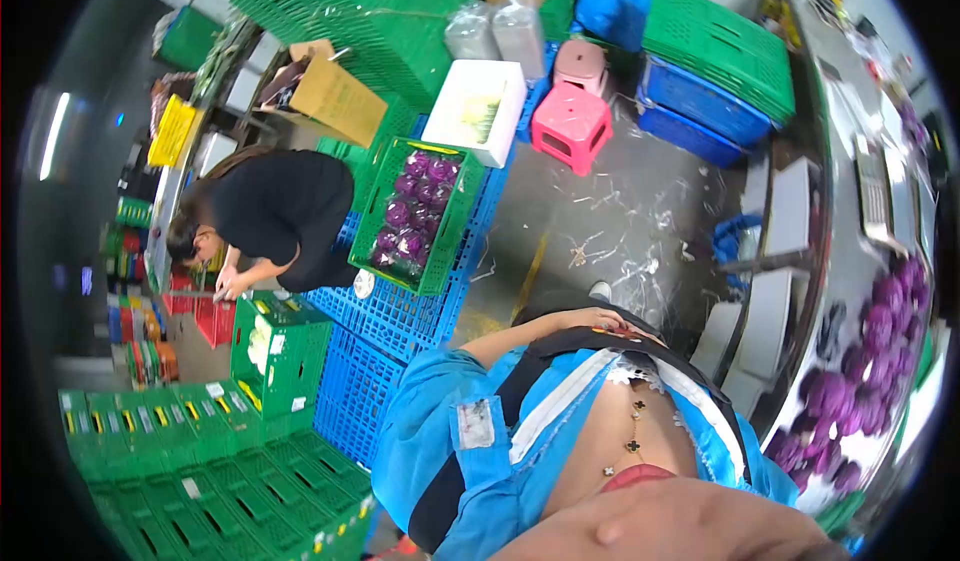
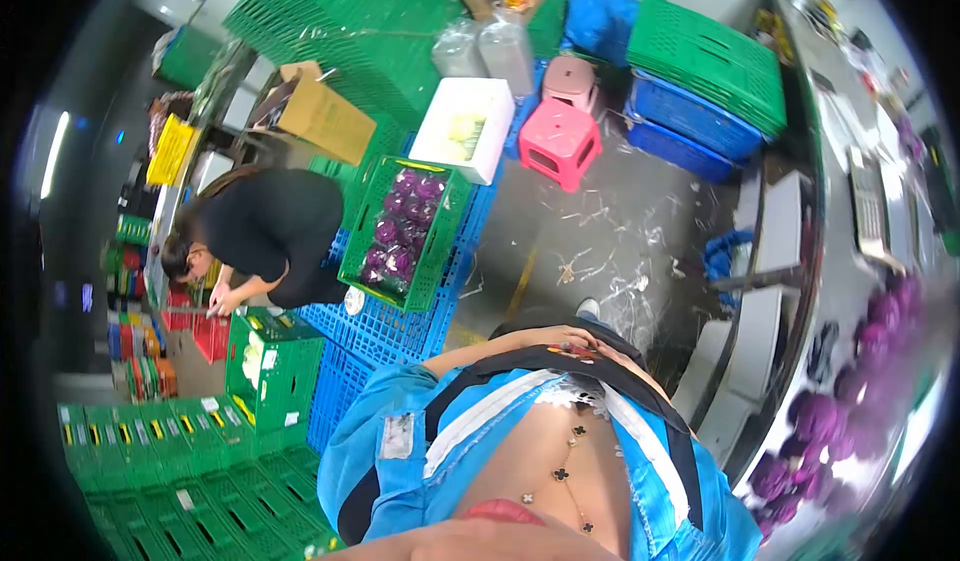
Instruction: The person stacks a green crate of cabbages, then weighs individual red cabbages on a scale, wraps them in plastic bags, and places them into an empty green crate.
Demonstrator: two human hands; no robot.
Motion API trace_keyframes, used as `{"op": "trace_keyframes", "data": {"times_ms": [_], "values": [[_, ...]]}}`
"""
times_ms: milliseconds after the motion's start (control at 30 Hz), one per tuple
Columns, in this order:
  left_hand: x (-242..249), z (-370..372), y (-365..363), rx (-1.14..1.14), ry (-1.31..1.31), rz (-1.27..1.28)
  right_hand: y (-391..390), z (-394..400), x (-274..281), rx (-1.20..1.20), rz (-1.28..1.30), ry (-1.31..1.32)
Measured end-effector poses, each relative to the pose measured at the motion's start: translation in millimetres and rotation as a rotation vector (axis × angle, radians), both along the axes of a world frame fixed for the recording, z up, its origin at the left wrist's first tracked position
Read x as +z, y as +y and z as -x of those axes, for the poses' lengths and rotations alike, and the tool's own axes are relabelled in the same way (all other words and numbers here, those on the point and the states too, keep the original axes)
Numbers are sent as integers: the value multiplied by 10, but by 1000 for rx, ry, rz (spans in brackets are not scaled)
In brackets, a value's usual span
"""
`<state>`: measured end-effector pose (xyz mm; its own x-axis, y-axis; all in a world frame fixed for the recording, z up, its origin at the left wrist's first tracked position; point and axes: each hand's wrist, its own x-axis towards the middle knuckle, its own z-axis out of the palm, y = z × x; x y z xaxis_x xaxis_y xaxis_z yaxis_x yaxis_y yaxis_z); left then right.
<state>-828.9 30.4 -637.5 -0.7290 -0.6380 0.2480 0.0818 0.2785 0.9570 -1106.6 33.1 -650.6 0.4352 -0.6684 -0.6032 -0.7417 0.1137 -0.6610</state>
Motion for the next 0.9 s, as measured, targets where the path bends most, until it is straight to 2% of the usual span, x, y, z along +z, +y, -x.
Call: {"op": "trace_keyframes", "data": {"times_ms": [33, 100, 167, 267, 333, 367, 400, 433, 500, 533, 567, 633, 700, 767, 867, 900], "values": [[55, 31, -172, 39, -1, -9, -286, -45, -18, 43, -3, -3], [91, 91, -533, 132, -68, -618, -805, -147, -95, 137, -12, -17], [90, 100, -916, 149, -105, -738, -1297, -312, -107, 241, -26, -54], [-45, 137, -1489, 134, -147, -715, -1931, -393, -273, 293, -78, -132], [-58, 123, -1906, 205, -191, -671, -2365, -363, -665, 276, -223, -273], [-82, 102, -2132, 144, -204, -658, -2587, -359, -747, 285, -237, -311], [-120, 76, -2366, 282, -264, -625, -2865, -541, -113, 349, -35, -292], [-171, 51, -2607, 423, -321, -588, -3140, -606, 13, 292, -22, -285], [-455, -53, -3143, 628, -319, -646, -3670, -673, 97, 404, 270, -9], [-414, -106, -3458, 656, -219, -812, -3922, -744, 115, 288, 369, -36], [-350, -139, -3782, 679, -248, -828, -4167, -739, 186, 210, 363, 2], [-433, -161, -4374, 640, -388, -664, -4569, -703, 190, 59, 438, -101], [-553, -136, -4921, 488, -476, -406, -4870, -619, 181, -75, 411, -112], [-224, -66, -5521, 289, -722, -125, -5106, -474, 197, -203, 380, -139], [5, -18, -6525, -29, -745, 389, -5437, -275, 166, -334, 331, -48], [135, 14, -6875, -139, -810, 537, -5557, -199, 172, -293, 305, 5]]}}
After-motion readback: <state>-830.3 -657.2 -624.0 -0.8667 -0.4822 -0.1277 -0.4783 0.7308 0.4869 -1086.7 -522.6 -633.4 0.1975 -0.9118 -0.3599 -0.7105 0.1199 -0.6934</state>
